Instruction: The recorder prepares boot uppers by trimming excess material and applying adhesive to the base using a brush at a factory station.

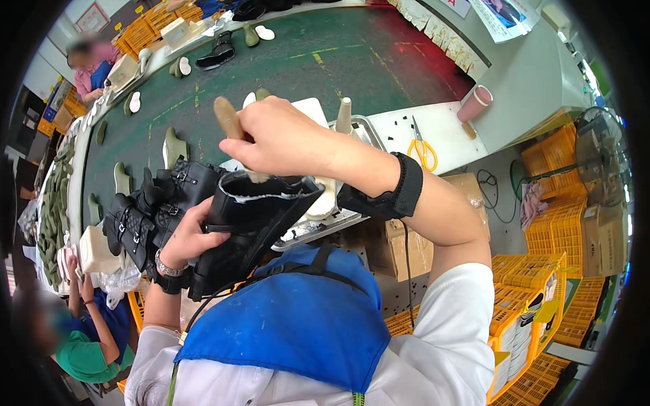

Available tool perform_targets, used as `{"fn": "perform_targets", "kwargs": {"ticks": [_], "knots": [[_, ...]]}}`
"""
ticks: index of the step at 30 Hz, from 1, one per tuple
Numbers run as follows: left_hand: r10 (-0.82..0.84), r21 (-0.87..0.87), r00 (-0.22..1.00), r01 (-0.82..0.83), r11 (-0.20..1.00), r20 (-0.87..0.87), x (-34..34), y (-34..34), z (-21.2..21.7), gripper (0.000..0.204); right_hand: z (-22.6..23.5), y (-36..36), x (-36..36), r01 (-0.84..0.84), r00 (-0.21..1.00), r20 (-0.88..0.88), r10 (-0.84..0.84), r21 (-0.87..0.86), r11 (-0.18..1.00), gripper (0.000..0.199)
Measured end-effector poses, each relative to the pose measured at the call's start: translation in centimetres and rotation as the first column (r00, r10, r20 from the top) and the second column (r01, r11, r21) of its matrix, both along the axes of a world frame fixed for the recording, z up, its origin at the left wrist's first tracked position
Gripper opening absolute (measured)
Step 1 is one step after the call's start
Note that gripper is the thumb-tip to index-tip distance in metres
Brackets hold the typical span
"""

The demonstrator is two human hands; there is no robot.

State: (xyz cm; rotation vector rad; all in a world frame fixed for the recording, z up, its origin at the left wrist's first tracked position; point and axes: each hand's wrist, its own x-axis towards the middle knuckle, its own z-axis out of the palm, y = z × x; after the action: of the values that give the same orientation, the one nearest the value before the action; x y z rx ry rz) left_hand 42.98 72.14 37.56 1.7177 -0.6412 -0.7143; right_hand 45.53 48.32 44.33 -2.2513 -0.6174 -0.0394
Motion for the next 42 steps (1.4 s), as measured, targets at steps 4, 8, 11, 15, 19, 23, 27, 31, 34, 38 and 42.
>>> {"fn": "perform_targets", "kwargs": {"ticks": [4,8,11,15,19,23,27,31,34,38,42], "knots": [[0.016,-0.02,0.998,-0.018,1.0,-0.067,0.3,0.4,0.1,0.051,-0.5,-0.6,-0.2,0.032,0.984,-0.176,0.018,0.279,0.96,0.024],[0.036,-0.038,0.997,-0.039,0.999,-0.067,0.2,0.7,-0.3,0.05,-0.1,-1.9,-0.4,0.038,0.995,-0.093,-0.021,0.183,0.982,0.031],[0.084,-0.042,0.992,-0.088,0.995,-0.089,0.1,0.9,-0.8,0.05,1.5,-2.7,-0.5,-0.021,0.99,-0.144,0.011,-0.066,0.998,0.028],[0.165,-0.087,0.978,-0.177,0.98,-0.127,0.2,1.1,-1.5,0.049,1.5,-2.9,-0.7,0.003,0.987,-0.158,-0.027,-0.151,0.988,0.026],[0.175,-0.11,0.966,-0.198,0.974,-0.189,0.4,1.7,-2.0,0.048,0.7,-2.6,-1.2,0.083,0.98,-0.193,-0.042,0.209,0.974,0.023],[0.163,-0.239,0.904,-0.273,0.932,-0.396,0.3,2.0,-3.3,0.049,-0.8,-2.6,-1.2,0.075,0.983,-0.181,-0.016,0.323,0.943,0.02],[0.157,-0.326,0.821,-0.382,0.865,-0.549,0.1,1.9,-3.6,0.055,-1.8,-3.3,-1.0,0.043,0.996,-0.087,-0.016,0.324,0.945,0.018],[0.18,-0.356,0.798,-0.442,0.824,-0.575,-0.3,2.5,-5.1,0.061,-2.4,-3.1,-0.9,0.016,0.999,0.02,-0.026,0.386,0.923,0.021],[0.122,-0.359,0.798,-0.395,0.846,-0.591,-0.3,3.4,-6.0,0.064,-2.9,-3.4,-1.2,0.083,0.989,-0.147,-0.022,0.418,0.905,0.017],[0.119,-0.441,0.801,-0.44,0.782,-0.587,-0.5,3.4,-6.4,0.073,-4.7,-3.5,-1.3,0.193,0.969,-0.23,-0.086,0.5,0.844,0.018],[0.2,-0.425,0.847,-0.435,0.794,-0.493,-0.1,5.5,-8.5,0.076,-5.7,-3.8,-1.7,0.284,0.947,-0.283,-0.151,0.52,0.806,0.02]]}}
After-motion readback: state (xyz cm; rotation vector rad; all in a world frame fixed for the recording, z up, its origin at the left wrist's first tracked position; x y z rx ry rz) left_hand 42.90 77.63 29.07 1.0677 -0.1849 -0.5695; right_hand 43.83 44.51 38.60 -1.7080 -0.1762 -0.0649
